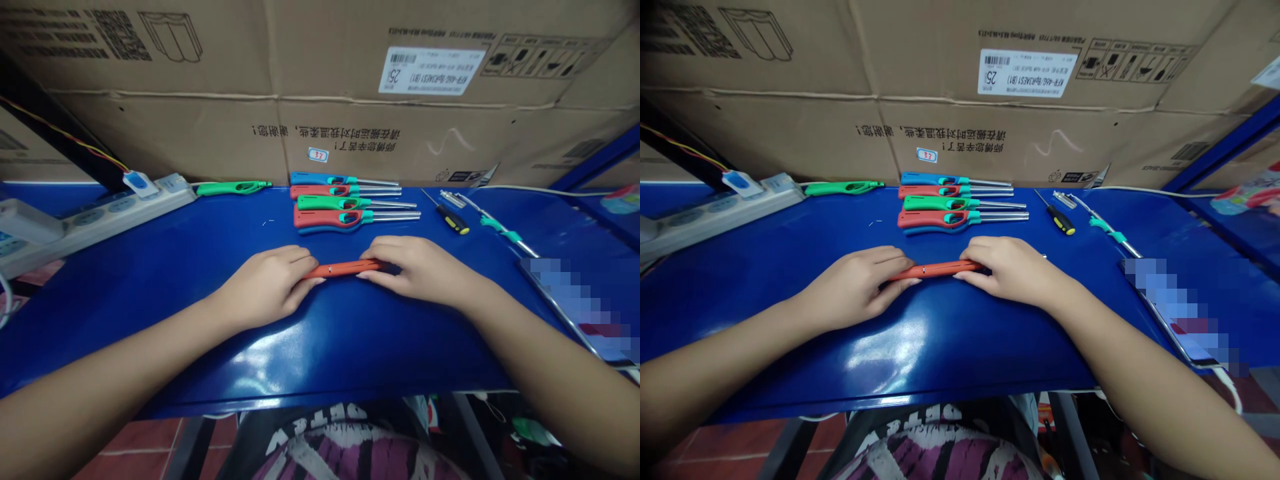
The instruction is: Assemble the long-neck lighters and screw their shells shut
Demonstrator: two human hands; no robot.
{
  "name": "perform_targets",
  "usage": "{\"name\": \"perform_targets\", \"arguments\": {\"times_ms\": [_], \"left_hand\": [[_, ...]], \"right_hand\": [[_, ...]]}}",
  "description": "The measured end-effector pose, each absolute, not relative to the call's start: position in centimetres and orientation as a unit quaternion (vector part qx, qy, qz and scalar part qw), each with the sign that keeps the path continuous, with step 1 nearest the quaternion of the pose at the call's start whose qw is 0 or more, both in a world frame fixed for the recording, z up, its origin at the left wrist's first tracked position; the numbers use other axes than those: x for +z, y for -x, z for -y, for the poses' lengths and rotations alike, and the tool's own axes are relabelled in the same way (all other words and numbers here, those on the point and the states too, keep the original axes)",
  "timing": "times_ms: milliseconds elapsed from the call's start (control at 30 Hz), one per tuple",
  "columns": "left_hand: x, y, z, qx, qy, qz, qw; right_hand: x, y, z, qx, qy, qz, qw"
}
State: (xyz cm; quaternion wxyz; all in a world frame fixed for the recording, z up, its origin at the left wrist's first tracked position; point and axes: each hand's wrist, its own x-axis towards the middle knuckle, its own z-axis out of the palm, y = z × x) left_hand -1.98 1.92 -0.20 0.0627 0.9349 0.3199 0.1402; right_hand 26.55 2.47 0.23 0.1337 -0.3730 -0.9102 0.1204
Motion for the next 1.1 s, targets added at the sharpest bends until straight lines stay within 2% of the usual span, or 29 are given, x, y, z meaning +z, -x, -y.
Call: {"name": "perform_targets", "arguments": {"times_ms": [467, 567, 800, 1100], "left_hand": [[-0.2, 2.5, -2.6, 0.161, -0.924, -0.342, 0.052], [-0.3, 2.3, -2.5, 0.153, -0.920, -0.351, 0.087], [-0.9, 1.6, -2.4, 0.131, -0.910, -0.359, 0.160], [-2.1, 1.3, -2.3, 0.181, -0.901, -0.339, 0.200]], "right_hand": [[0.2, -27.1, -2.6, 0.025, 0.367, 0.911, 0.187], [0.4, -26.8, -2.4, 0.040, 0.372, 0.908, 0.188], [0.6, -26.4, -2.2, 0.112, 0.352, 0.923, 0.111], [-0.7, -25.5, -1.8, 0.171, 0.329, 0.917, 0.144]]}}
